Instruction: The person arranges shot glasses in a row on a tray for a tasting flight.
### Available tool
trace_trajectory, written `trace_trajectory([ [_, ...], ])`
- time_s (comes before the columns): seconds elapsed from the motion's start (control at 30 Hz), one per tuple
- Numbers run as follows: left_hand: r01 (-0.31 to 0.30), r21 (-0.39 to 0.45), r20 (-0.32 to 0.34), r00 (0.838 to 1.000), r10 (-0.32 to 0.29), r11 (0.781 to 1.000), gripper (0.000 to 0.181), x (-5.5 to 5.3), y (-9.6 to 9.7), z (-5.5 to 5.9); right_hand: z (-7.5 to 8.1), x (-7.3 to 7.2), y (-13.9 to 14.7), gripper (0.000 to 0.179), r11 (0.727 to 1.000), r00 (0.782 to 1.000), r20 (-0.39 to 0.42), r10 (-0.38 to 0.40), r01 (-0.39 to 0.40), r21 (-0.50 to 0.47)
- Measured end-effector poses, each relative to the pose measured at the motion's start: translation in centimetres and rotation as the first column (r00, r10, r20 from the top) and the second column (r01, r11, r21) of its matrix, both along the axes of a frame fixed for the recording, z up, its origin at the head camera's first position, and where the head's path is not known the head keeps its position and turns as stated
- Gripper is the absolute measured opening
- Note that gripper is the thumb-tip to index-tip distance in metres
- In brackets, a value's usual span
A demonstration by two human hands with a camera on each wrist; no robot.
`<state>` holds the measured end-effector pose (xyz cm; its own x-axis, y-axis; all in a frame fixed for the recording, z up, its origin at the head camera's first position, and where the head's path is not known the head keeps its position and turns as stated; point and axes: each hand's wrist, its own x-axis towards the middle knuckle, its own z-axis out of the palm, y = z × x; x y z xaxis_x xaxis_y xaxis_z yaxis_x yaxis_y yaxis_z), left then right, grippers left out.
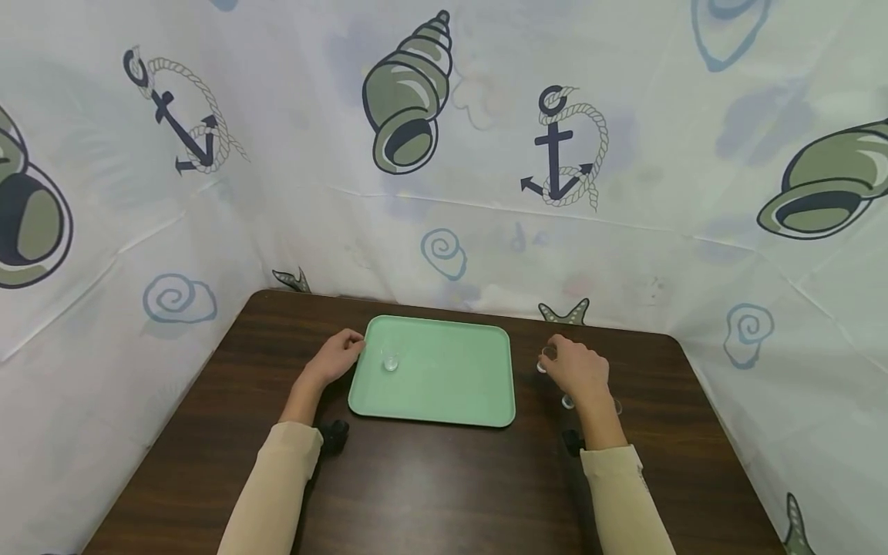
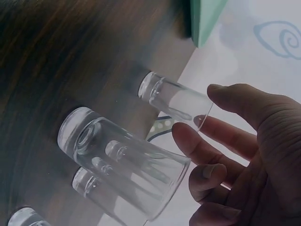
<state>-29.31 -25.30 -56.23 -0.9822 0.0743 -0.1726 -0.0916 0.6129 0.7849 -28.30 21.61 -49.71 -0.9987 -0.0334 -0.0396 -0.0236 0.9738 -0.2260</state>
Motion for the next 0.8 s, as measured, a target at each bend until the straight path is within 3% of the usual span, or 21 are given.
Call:
trace_trajectory([
  [0.47,0.021,0.034,0.035,0.999,-0.023,0.999,0.049,-0.11,-0.77,0.45,-0.15,-0.65,-0.71,0.035,1.0,0.999,-0.041,-0.001,0.001,-0.01],
  [0.8,0.052,-0.013,-0.01,0.999,-0.052,0.999,0.043,-0.14,-0.23,0.28,-0.72,-0.08,-0.33,0.038,0.999,0.999,-0.028,-0.019,0.018,-0.034],
])
